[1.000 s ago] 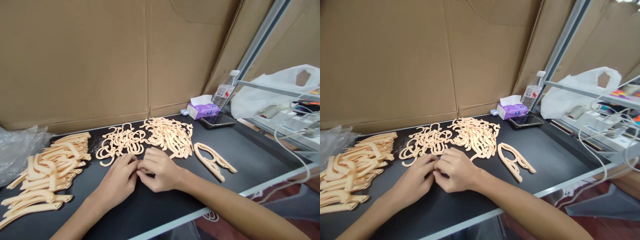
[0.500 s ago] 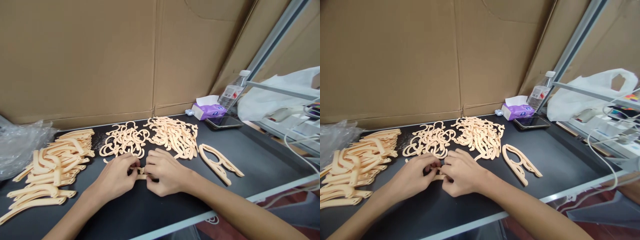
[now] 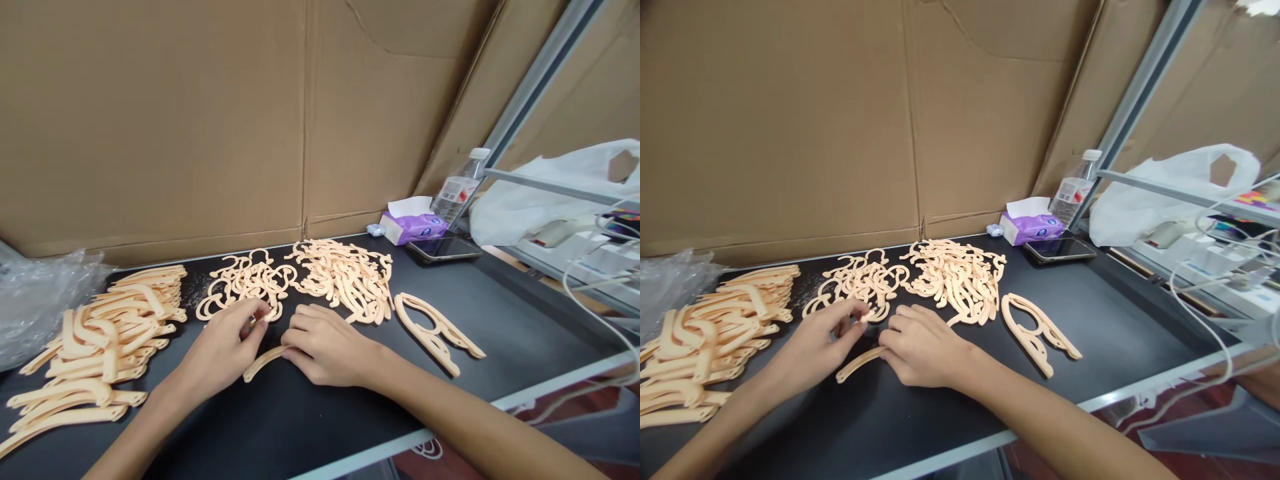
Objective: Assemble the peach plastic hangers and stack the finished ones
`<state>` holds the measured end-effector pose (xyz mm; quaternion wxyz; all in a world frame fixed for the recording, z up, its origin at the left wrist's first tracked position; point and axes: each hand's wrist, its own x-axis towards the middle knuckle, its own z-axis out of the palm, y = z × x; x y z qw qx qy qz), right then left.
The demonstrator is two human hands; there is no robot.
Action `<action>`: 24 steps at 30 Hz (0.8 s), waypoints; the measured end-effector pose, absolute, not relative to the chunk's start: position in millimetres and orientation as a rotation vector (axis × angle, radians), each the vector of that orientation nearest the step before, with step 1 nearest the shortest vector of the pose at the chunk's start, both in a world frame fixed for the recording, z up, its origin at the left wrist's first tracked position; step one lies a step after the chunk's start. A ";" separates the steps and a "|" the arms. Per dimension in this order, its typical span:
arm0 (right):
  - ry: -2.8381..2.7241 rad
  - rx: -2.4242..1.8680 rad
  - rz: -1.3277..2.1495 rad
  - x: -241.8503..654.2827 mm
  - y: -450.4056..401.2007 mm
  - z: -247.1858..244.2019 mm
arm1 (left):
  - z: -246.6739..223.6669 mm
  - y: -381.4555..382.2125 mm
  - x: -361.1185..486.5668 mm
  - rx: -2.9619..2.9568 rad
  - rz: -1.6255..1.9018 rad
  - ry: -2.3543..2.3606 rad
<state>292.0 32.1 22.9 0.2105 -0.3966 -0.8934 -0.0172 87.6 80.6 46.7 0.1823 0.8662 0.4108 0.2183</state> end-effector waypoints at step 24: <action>-2.318 -1.133 -0.020 285.4 28.6 24.7 | 48.8 93.5 92.9 1.377 1.137 1.151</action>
